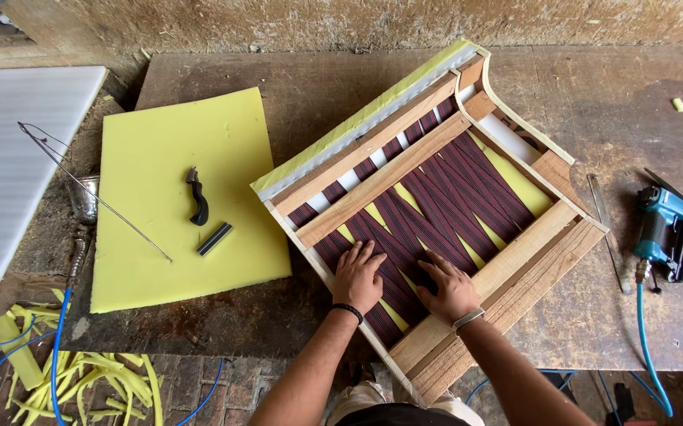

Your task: The person cuts a large yellow foam sheet along marked lines using a long knife, then places the cut foam onto a wooden chair frame with woven straps and secures it with a pneumatic nail gun.

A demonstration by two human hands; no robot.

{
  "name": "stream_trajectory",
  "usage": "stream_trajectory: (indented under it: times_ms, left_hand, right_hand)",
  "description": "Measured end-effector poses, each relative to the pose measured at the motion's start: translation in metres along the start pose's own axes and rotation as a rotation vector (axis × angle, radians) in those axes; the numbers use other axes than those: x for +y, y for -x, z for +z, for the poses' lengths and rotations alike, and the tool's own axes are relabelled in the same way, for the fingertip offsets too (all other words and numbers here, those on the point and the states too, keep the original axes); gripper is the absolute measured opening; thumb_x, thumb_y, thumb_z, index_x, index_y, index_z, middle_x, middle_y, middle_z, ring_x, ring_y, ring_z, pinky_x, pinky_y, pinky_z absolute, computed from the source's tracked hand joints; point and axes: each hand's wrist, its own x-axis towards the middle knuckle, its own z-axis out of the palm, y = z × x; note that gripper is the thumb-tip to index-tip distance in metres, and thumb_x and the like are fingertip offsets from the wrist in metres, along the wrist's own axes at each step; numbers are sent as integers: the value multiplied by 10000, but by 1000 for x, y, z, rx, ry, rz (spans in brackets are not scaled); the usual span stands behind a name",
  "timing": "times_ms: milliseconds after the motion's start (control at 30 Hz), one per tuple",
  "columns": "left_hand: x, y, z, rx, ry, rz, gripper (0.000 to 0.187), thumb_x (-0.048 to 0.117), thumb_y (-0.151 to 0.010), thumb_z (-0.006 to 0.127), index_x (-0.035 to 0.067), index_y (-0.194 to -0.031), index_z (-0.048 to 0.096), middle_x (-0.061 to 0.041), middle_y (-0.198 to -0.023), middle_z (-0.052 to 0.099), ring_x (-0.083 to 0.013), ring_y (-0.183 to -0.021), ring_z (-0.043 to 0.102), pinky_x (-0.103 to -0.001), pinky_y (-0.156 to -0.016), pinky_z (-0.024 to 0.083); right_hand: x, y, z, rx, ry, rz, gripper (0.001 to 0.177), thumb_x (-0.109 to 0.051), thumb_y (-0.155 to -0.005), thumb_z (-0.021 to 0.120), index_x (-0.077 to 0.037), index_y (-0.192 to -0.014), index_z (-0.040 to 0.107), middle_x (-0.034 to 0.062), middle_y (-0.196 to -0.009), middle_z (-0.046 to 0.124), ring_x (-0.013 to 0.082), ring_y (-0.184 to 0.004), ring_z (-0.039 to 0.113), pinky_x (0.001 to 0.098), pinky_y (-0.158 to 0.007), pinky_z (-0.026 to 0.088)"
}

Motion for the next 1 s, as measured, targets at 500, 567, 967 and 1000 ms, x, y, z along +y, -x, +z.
stream_trajectory:
  times_ms: [500, 567, 967, 1000]
  left_hand:
    - [6, -1, -4, -9, -22, -24, 473, 106, -858, 647, 188, -1323, 658, -73, -1585, 431, -307, -1499, 316, -533, -1235, 213]
    - [7, -1, -5, -9, -29, -27, 464, 114, -855, 653, 184, -1313, 660, -70, -1579, 440, -304, -1497, 322, -527, -1235, 222]
    - [10, -3, -11, -9, -77, -30, 456, 140, -830, 664, 184, -1284, 655, -59, -1561, 456, -313, -1479, 339, -524, -1225, 234]
    - [11, -3, -10, 0, -84, -28, 461, 143, -827, 664, 183, -1285, 653, -60, -1557, 460, -315, -1476, 341, -524, -1223, 238]
  right_hand:
    - [7, -1, 12, 62, -53, -2, 587, -375, -813, 726, -281, -1378, 594, -71, -1589, 437, 198, -1386, 519, 435, -1159, 418]
    - [7, 0, 12, 20, -48, 19, 601, -378, -825, 721, -271, -1398, 576, -60, -1591, 419, 203, -1395, 495, 450, -1167, 393]
    - [-3, -1, 4, -14, -76, 23, 598, -366, -850, 694, -225, -1414, 553, 3, -1591, 386, 243, -1425, 426, 484, -1170, 332]
    - [-2, 0, 3, 4, -81, 16, 588, -366, -849, 691, -224, -1405, 564, 2, -1590, 398, 245, -1424, 433, 478, -1175, 336]
